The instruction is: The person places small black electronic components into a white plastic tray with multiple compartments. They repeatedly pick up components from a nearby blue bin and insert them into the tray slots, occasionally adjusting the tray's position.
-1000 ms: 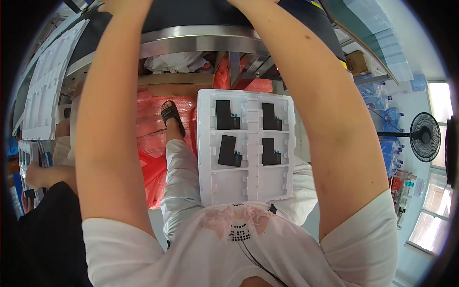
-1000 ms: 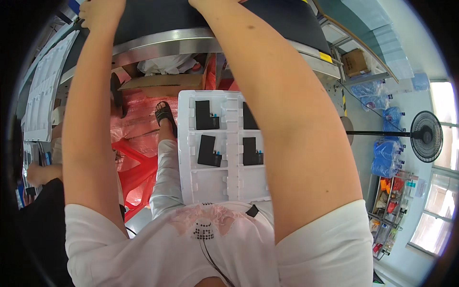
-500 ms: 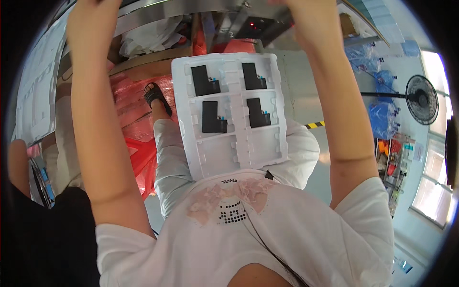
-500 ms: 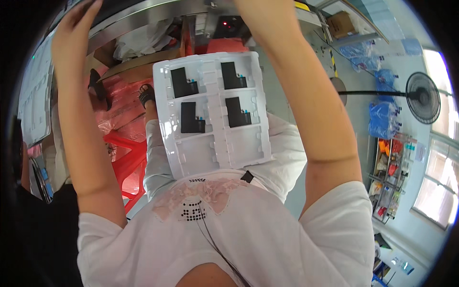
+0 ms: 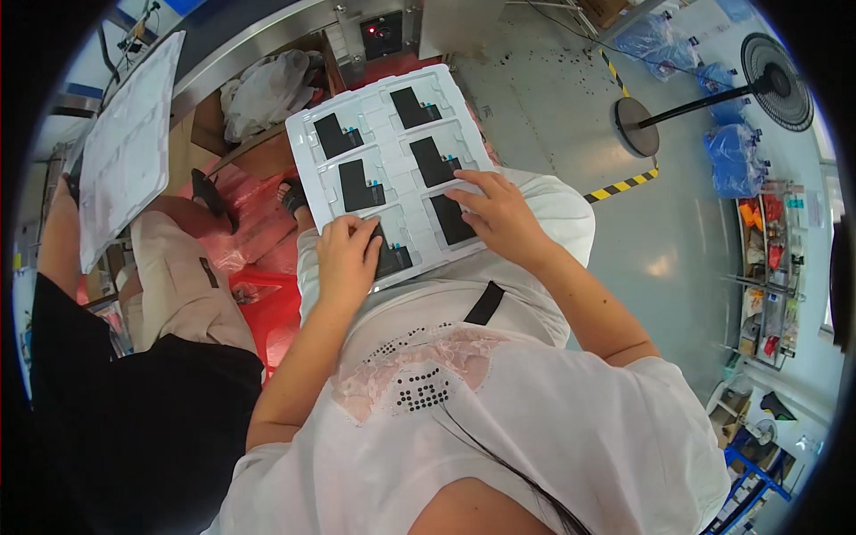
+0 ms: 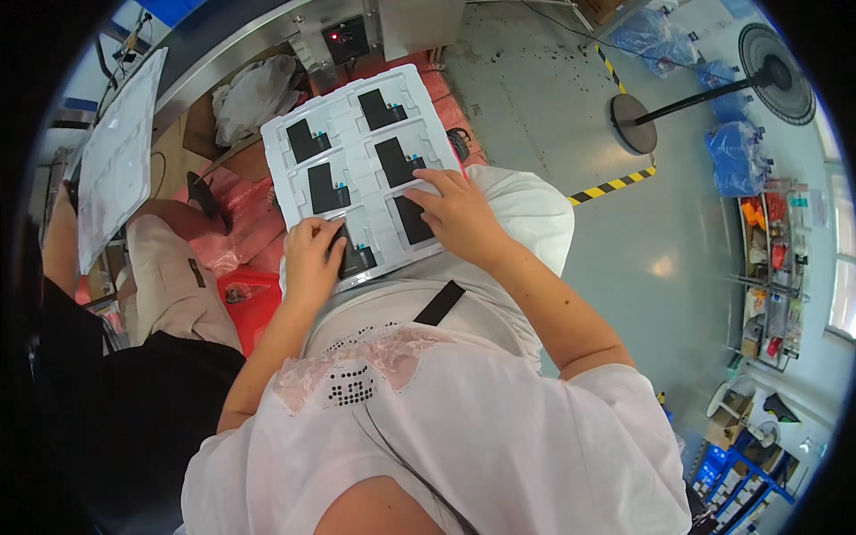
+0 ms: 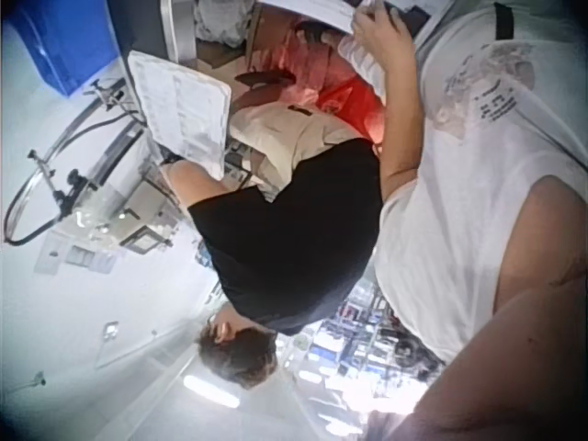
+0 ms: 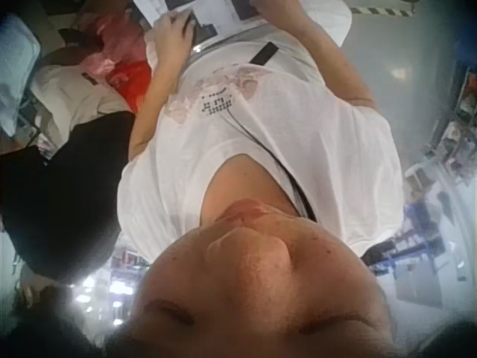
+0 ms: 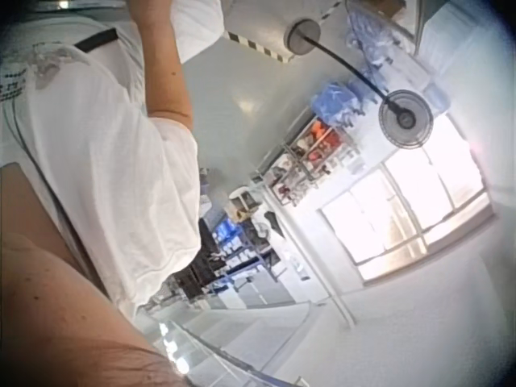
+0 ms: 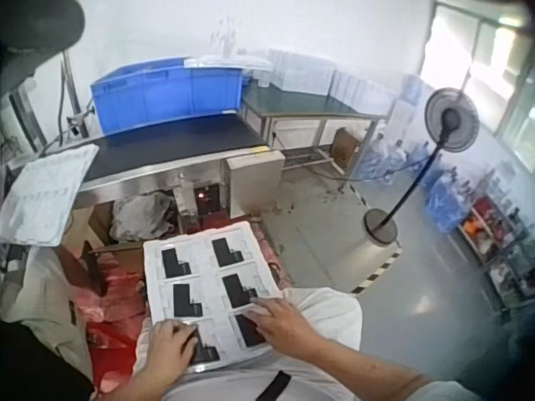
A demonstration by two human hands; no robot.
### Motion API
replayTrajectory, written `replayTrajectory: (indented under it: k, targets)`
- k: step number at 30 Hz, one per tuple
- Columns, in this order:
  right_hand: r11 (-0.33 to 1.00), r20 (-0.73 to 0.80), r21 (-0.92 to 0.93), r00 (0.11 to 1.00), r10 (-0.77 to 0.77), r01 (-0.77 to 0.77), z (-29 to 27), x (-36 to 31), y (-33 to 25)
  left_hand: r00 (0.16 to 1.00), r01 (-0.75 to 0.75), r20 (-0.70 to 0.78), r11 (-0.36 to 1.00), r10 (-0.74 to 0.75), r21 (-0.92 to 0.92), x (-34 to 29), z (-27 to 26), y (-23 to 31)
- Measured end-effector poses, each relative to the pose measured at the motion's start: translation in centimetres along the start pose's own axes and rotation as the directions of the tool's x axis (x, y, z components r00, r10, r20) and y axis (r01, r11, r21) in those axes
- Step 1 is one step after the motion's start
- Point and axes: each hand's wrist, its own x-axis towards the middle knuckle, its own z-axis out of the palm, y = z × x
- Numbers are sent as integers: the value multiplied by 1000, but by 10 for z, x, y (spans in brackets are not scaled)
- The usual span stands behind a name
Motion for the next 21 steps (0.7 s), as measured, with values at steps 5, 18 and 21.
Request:
replayTrajectory:
  k: [5,18,21]
  targets:
    - [988,130,-138,990,-51,69,20,-50,-16,985,-15,-161,966,58,256,-18,14,9]
    - [995,-62,-73,995,-79,74,32,-77,8,966,57,-255,945,29,322,0,16,8]
    - [997,-150,-46,986,-66,60,42,-79,14,996,-13,-72,918,45,395,16,19,6]
